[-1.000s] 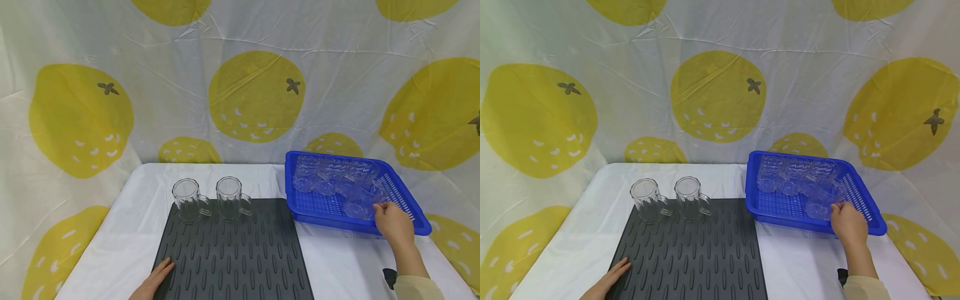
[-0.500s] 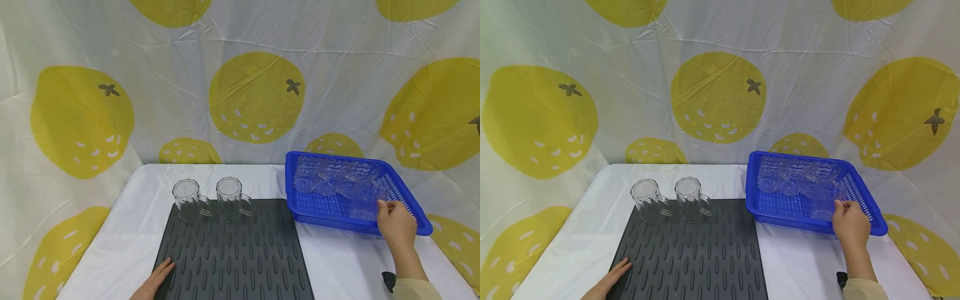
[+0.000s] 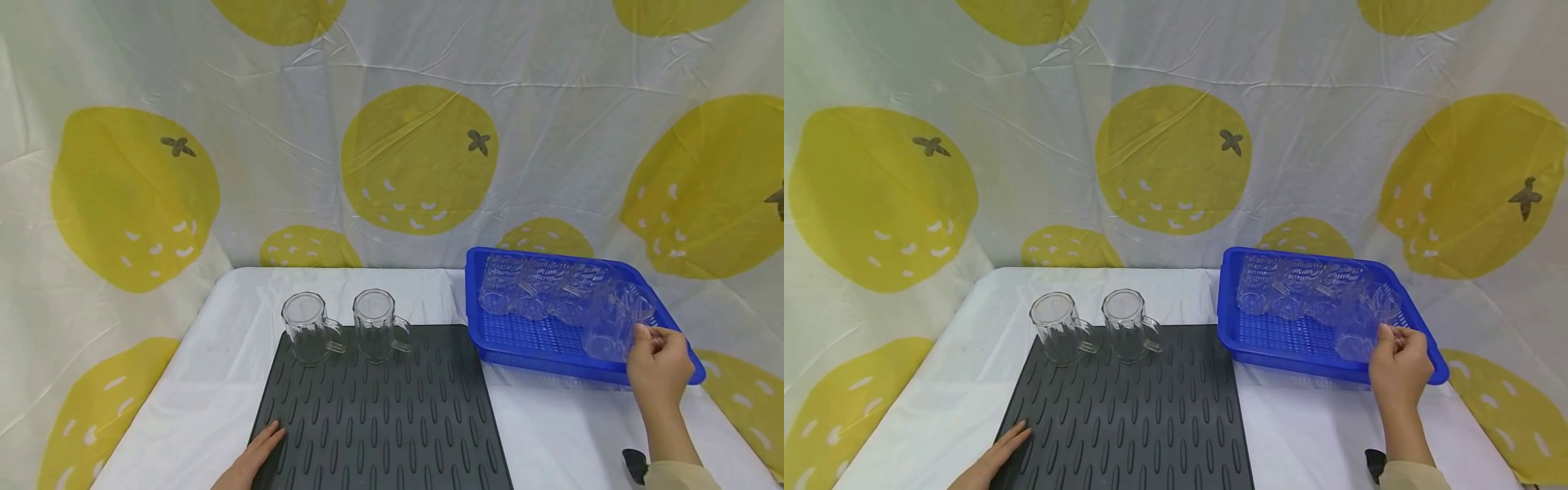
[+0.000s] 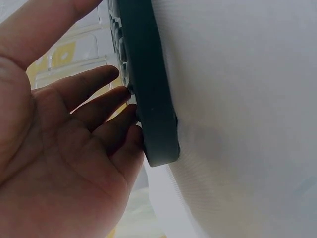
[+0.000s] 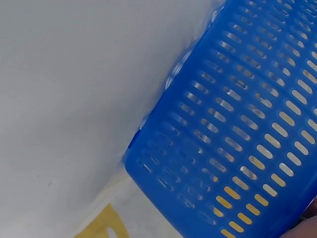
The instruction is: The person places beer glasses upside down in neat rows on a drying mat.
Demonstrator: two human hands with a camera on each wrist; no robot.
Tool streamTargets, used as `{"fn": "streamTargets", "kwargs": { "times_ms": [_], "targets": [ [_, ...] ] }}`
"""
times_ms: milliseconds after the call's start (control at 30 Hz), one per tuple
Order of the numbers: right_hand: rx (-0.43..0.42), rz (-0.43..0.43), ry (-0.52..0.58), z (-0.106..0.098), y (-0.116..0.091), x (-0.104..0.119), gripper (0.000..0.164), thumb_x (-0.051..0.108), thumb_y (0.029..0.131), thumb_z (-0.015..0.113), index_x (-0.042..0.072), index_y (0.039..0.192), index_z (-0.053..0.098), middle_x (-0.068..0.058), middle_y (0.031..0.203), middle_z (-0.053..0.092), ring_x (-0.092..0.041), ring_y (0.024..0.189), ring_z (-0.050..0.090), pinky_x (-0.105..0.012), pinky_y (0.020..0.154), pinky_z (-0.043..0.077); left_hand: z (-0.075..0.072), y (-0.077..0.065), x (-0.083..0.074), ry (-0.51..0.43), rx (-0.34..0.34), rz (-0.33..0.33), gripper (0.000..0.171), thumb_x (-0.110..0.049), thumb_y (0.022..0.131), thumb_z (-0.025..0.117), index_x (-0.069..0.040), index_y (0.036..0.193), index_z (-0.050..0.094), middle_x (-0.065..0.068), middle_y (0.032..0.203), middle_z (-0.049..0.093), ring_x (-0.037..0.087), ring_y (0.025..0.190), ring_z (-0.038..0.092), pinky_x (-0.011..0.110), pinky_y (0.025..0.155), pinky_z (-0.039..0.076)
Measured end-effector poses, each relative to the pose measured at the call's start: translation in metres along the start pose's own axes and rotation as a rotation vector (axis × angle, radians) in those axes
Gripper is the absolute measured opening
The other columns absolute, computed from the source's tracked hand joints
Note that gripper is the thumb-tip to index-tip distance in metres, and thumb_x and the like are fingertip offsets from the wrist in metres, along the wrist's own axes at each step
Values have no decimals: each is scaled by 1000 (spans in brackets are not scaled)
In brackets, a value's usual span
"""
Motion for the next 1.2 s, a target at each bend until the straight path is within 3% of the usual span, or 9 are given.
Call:
{"fn": "streamTargets", "kwargs": {
  "times_ms": [233, 367, 533, 667, 767, 900, 967, 1067, 1200],
  "targets": [
    [-91, -60, 98, -6, -5, 9, 36, 27, 95, 50, -8, 106, 51, 5, 75, 40, 1, 66, 34, -19, 61, 28, 6, -3, 1, -125, 133, -207, 87, -48, 79, 66, -8, 144, 26, 25, 146, 22, 34, 131, 22, 63, 87, 34],
    [-133, -88, 141, -9, -7, 18, 31, 25, 95, 51, -5, 101, 52, 14, 73, 38, 2, 67, 35, -17, 61, 28, 7, -8, -2, -91, 148, -277, 97, -45, 71, 73, -12, 146, 21, 22, 148, 18, 45, 129, 21, 66, 90, 31],
    [-192, -120, 200, -16, -9, 27, 6, 23, 93, 54, 19, 89, 55, 19, 72, 37, 4, 66, 36, -16, 61, 28, 5, -7, -5, -63, 114, -250, 96, -45, 70, 73, -14, 146, 24, 23, 147, 22, 38, 130, 24, 65, 88, 33],
    [-218, -153, 251, -20, -10, 34, 18, 22, 93, 55, 36, 87, 45, 21, 71, 38, 4, 65, 37, -13, 60, 29, 2, -5, -5, -96, 100, -190, 88, -47, 76, 69, -10, 144, 27, 26, 144, 24, 11, 131, 18, 63, 84, 36],
    [-224, -166, 272, -22, -12, 39, 19, 22, 93, 54, 37, 87, 45, 22, 73, 40, 4, 65, 38, -11, 59, 30, 1, -2, -4, -134, 97, -150, 81, -47, 82, 63, -5, 142, 30, 29, 142, 25, 14, 132, 20, 64, 82, 36],
    [-220, -169, 296, -24, -15, 46, 15, 21, 94, 53, 34, 91, 47, 22, 76, 43, 4, 66, 41, -9, 60, 32, 3, -3, -3, -158, 135, -189, 82, -44, 81, 64, -6, 144, 27, 28, 144, 21, 39, 130, 22, 67, 85, 33],
    [-219, -170, 309, -26, -17, 51, 13, 19, 94, 53, 31, 93, 49, 21, 77, 44, 5, 67, 42, -8, 60, 33, 4, -5, -3, -166, 149, -197, 85, -43, 79, 66, -9, 145, 25, 27, 145, 19, 34, 132, 20, 66, 85, 32],
    [-213, -179, 331, -28, -21, 58, 11, 17, 94, 53, 27, 95, 51, 20, 78, 45, 5, 68, 44, -8, 61, 34, 1, -2, -4, -119, 95, -102, 78, -49, 84, 60, -6, 143, 31, 28, 142, 27, 20, 132, 22, 59, 81, 39],
    [-204, -203, 374, -32, -26, 68, 13, 12, 94, 53, 26, 95, 52, 20, 79, 48, 8, 67, 48, -6, 61, 36, -1, 0, -2, -28, 28, -33, 71, -51, 87, 55, -6, 140, 37, 10, 144, 30, -2, 129, 18, 47, 79, 44]
  ]
}}
Point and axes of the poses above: each hand's wrist, its own y-axis towards the middle knuckle, its own z-axis out of the palm, x = y × z, the point moved 8 cm from there along y, towards the middle knuckle
